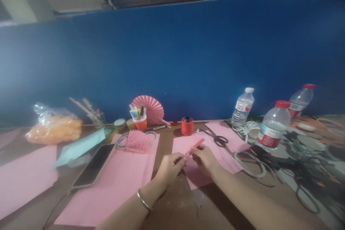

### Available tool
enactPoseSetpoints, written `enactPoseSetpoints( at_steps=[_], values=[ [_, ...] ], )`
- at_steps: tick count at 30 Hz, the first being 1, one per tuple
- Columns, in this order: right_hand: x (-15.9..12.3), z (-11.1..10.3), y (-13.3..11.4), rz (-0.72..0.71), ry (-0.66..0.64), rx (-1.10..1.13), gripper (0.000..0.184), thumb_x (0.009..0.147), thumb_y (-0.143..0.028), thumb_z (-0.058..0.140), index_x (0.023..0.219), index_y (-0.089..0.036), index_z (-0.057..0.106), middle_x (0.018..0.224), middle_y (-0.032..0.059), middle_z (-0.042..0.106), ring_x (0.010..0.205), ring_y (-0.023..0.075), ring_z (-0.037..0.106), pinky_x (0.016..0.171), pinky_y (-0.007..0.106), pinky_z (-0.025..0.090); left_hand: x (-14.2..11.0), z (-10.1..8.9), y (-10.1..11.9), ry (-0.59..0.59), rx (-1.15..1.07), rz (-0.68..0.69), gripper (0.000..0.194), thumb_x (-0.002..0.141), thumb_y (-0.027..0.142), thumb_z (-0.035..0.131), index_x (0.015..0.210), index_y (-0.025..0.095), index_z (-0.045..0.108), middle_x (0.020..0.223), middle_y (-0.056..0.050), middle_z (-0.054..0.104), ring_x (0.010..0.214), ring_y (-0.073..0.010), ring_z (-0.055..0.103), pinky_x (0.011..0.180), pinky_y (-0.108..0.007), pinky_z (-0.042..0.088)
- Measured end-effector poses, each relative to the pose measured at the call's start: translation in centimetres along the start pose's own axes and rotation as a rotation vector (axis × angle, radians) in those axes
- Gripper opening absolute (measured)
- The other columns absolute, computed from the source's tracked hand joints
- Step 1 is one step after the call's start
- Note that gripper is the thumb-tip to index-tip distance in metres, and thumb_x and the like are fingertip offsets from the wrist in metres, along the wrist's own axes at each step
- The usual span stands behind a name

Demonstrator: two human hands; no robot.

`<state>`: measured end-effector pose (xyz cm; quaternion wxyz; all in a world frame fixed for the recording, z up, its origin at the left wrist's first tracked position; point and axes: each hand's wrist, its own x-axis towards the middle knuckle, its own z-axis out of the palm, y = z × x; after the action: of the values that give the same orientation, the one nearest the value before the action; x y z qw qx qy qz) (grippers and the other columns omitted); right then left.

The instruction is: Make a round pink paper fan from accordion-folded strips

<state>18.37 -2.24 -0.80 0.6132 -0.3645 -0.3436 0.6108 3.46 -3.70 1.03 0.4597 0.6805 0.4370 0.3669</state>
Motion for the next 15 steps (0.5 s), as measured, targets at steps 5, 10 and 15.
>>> enactPoseSetpoints(
  at_steps=[5, 10, 15],
  values=[
    [-0.09, 0.0, 0.14, 0.022, -0.006, 0.018, 0.026, 0.053, -0.03, 0.075, 0.059, -0.014, 0.055, 0.049, -0.0039, 0.049, 0.042, 0.006, 0.035, 0.043, 0.022, 0.024, -0.41, 0.01, 0.54, -0.009, 0.301, 0.13, 0.031, 0.081, 0.036, 0.043, 0.066, 0.015, 0.059, 0.06, 0.001, 0.056, 0.057, -0.0109, 0.048, 0.053, -0.02, 0.034],
    [-0.62, 0.57, 0.19, -0.025, -0.02, 0.022, 0.024, 0.056, -0.029, 0.074, 0.057, -0.014, 0.055, 0.048, -0.0034, 0.048, 0.043, 0.007, 0.036, 0.044, 0.023, 0.026, -0.43, 0.03, 0.54, 0.029, 0.416, 0.162, 0.035, 0.084, 0.032, 0.036, 0.06, 0.015, 0.056, 0.054, 0.002, 0.053, 0.053, -0.0098, 0.046, 0.05, -0.02, 0.031],
    [-0.62, 0.48, 0.43, -0.074, -0.01, 0.043, 0.024, 0.055, -0.028, 0.075, 0.055, -0.015, 0.055, 0.048, -0.003, 0.047, 0.046, 0.0085, 0.039, 0.045, 0.023, 0.029, -0.62, 0.05, 0.94, 0.089, 0.49, 0.251, 0.038, 0.085, 0.031, 0.037, 0.054, 0.015, 0.052, 0.052, 0.002, 0.05, 0.051, -0.0088, 0.044, 0.05, -0.02, 0.03]
  ],
)
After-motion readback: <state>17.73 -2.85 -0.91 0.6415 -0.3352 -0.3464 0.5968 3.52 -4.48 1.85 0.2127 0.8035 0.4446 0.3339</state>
